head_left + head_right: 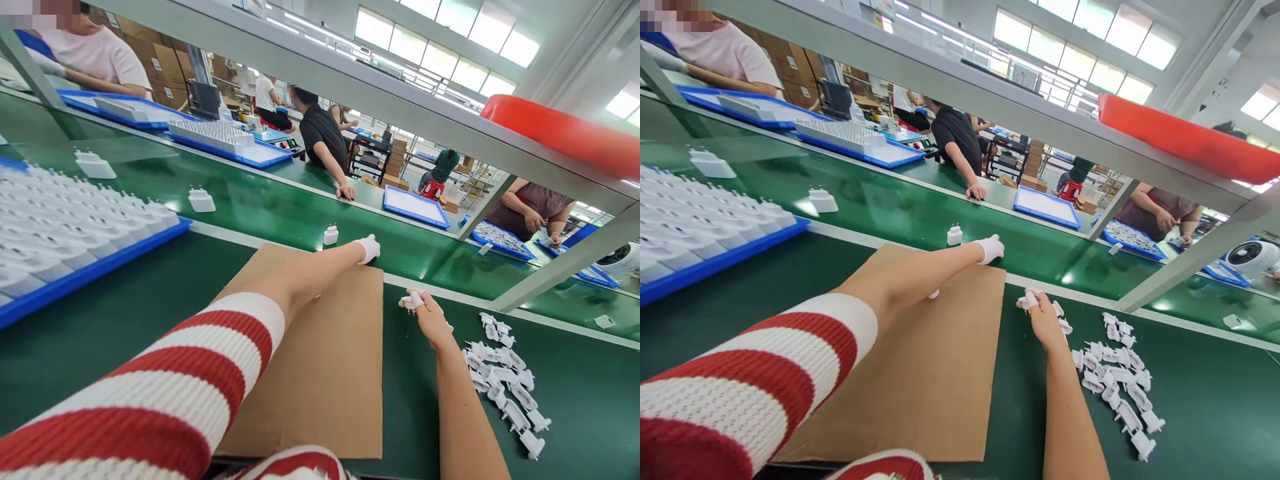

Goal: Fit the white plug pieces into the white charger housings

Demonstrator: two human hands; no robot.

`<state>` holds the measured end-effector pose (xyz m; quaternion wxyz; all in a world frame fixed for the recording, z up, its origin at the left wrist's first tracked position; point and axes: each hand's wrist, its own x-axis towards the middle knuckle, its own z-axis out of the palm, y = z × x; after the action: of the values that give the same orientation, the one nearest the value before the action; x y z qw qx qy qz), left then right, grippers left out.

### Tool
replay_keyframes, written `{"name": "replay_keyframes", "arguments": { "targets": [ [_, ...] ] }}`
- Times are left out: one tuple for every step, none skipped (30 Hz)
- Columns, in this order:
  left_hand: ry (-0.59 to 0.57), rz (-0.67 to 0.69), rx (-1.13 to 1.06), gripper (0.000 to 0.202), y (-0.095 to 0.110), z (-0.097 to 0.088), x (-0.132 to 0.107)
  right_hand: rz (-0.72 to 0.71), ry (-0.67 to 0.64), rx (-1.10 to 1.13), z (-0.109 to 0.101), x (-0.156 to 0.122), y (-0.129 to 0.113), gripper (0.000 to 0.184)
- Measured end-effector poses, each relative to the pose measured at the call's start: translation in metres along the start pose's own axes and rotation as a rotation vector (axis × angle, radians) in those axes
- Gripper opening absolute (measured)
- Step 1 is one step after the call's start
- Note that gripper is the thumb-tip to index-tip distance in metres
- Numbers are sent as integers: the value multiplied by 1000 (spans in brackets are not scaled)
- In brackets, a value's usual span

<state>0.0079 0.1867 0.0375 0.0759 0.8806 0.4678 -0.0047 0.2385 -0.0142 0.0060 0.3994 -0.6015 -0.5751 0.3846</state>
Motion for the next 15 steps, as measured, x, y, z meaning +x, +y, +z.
{"name": "replay_keyframes", "arguments": {
  "targets": [
    [-18,-29,7,73,-3,-5,-2,68,-25,101,6,0,-3,53],
    [-42,-58,13,66,-6,-10,-6,136,-44,195,11,-1,-7,54],
    [-70,-83,19,59,-9,-15,-10,194,-55,274,15,-1,-11,54],
    [-91,-100,22,52,-12,-20,-15,234,-61,338,18,-2,-15,54],
    [-109,-111,24,47,-12,-24,-20,253,-68,386,21,-3,-19,54],
    [-123,-117,27,43,-12,-26,-26,254,-78,421,23,-4,-23,53],
    [-127,-121,30,41,-9,-27,-31,248,-93,451,23,-5,-26,51],
    [-119,-127,32,41,-5,-26,-37,238,-115,479,23,-6,-29,49],
    [-98,-134,29,41,1,-24,-44,227,-140,503,23,-6,-30,47],
    [-70,-139,16,41,8,-22,-53,216,-169,520,23,-6,-32,44],
    [-49,-140,-7,39,17,-19,-64,203,-197,524,22,-6,-32,42],
    [-41,-137,-38,37,26,-15,-76,190,-221,514,22,-6,-31,39],
    [-46,-133,-73,33,35,-11,-91,179,-242,492,23,-6,-30,38],
    [-67,-133,-109,28,44,-6,-106,168,-259,461,24,-6,-29,37],
    [-85,-146,-139,24,52,-1,-122,156,-268,419,25,-7,-27,38]
  ]
}}
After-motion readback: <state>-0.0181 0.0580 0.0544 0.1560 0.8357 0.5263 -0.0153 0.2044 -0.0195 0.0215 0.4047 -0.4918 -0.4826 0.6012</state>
